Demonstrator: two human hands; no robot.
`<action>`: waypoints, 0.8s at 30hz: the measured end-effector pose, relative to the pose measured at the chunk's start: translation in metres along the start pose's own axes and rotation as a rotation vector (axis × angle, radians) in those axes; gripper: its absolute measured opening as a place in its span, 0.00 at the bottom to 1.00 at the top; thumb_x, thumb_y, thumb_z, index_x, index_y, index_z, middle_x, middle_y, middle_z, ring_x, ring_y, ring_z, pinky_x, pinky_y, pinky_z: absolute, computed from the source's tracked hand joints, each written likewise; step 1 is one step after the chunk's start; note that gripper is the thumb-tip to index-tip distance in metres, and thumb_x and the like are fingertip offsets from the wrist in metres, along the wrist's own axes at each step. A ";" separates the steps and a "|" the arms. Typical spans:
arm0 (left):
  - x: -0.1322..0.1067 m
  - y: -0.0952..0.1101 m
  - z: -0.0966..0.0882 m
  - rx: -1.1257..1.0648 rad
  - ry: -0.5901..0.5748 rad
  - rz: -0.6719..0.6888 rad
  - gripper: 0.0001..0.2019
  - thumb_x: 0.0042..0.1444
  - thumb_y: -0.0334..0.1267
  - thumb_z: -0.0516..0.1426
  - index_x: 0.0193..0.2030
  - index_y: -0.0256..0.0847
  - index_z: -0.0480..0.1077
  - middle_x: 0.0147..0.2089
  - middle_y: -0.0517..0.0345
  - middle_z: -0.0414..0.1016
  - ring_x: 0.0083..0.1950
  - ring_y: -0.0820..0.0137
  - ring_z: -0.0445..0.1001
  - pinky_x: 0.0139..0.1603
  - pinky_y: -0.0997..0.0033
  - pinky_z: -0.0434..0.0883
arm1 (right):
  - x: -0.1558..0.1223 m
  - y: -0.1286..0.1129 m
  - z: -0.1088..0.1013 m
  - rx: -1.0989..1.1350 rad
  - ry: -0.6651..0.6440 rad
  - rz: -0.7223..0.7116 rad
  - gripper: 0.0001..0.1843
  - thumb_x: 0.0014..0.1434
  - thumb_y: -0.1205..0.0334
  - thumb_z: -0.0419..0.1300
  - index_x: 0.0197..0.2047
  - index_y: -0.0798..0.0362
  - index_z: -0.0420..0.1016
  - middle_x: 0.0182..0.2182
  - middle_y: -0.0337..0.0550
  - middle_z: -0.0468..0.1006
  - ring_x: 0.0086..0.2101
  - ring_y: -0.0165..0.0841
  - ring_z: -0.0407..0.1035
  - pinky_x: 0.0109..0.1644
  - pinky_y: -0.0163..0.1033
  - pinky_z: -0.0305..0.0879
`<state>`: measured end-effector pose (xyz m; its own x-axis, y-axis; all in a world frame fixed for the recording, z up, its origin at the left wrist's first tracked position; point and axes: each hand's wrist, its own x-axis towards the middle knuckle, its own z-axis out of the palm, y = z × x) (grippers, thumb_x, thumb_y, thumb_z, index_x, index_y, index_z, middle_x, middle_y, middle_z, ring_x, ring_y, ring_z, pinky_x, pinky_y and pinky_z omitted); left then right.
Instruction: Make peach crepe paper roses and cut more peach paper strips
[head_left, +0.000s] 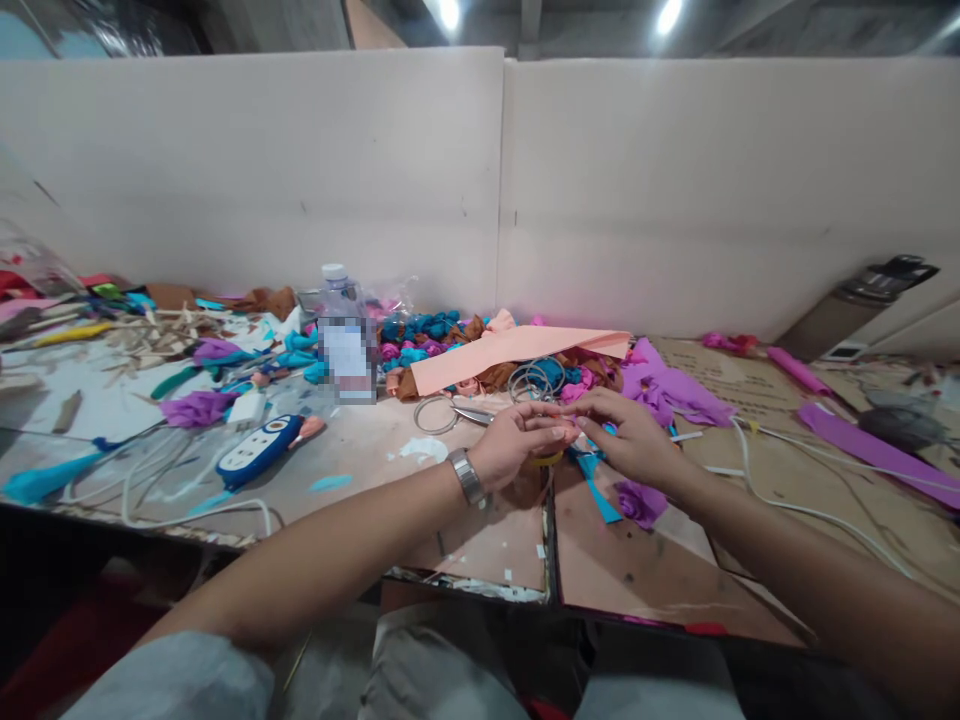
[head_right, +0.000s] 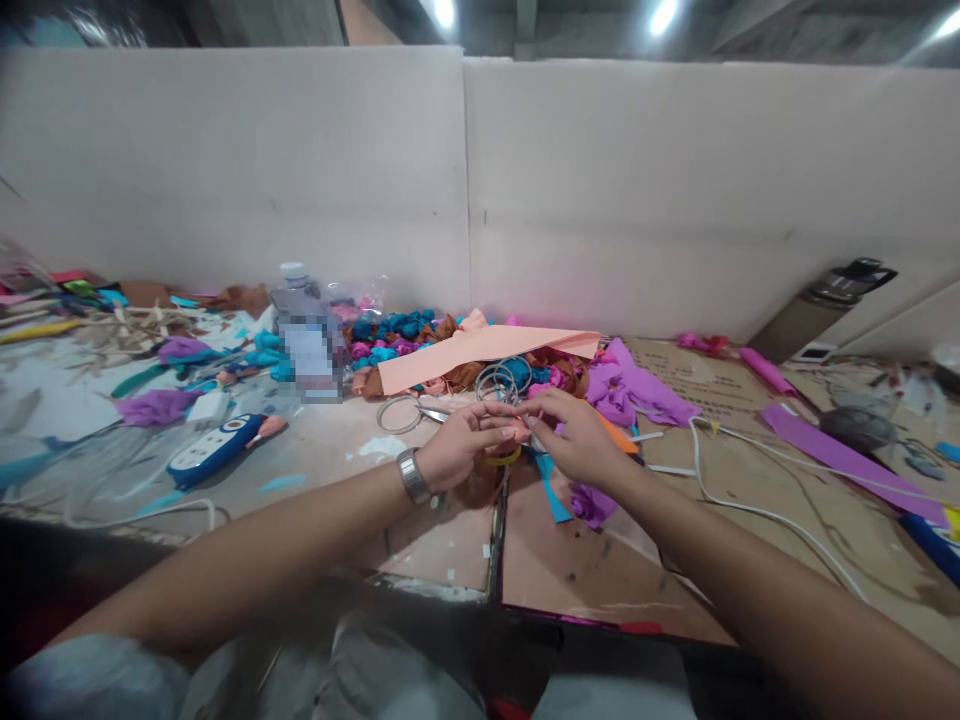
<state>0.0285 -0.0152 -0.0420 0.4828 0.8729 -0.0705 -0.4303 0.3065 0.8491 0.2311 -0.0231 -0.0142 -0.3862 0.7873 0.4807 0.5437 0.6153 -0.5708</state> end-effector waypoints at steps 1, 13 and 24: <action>0.000 -0.001 0.000 -0.001 0.003 0.006 0.27 0.40 0.36 0.76 0.46 0.33 0.74 0.40 0.48 0.84 0.38 0.70 0.83 0.43 0.72 0.76 | 0.006 0.000 -0.002 -0.007 -0.015 0.000 0.12 0.65 0.65 0.57 0.45 0.52 0.82 0.40 0.47 0.81 0.40 0.35 0.75 0.44 0.40 0.70; -0.009 -0.017 0.000 0.308 -0.384 0.028 0.24 0.45 0.49 0.73 0.42 0.35 0.76 0.43 0.45 0.83 0.46 0.62 0.83 0.54 0.61 0.77 | 0.122 0.044 0.007 -0.397 -0.464 0.146 0.14 0.63 0.65 0.56 0.43 0.53 0.85 0.38 0.43 0.87 0.36 0.34 0.78 0.42 0.35 0.70; -0.022 -0.012 0.010 0.377 -0.585 -0.125 0.26 0.42 0.56 0.72 0.40 0.37 0.77 0.41 0.48 0.83 0.46 0.63 0.83 0.58 0.58 0.76 | 0.127 0.042 0.028 -0.565 -0.536 -0.001 0.20 0.61 0.70 0.55 0.53 0.55 0.83 0.55 0.50 0.81 0.52 0.40 0.75 0.59 0.39 0.65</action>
<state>0.0302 -0.0420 -0.0458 0.8877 0.4598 0.0244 -0.1030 0.1466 0.9838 0.1841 0.1038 0.0043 -0.6164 0.7873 0.0120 0.7846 0.6154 -0.0756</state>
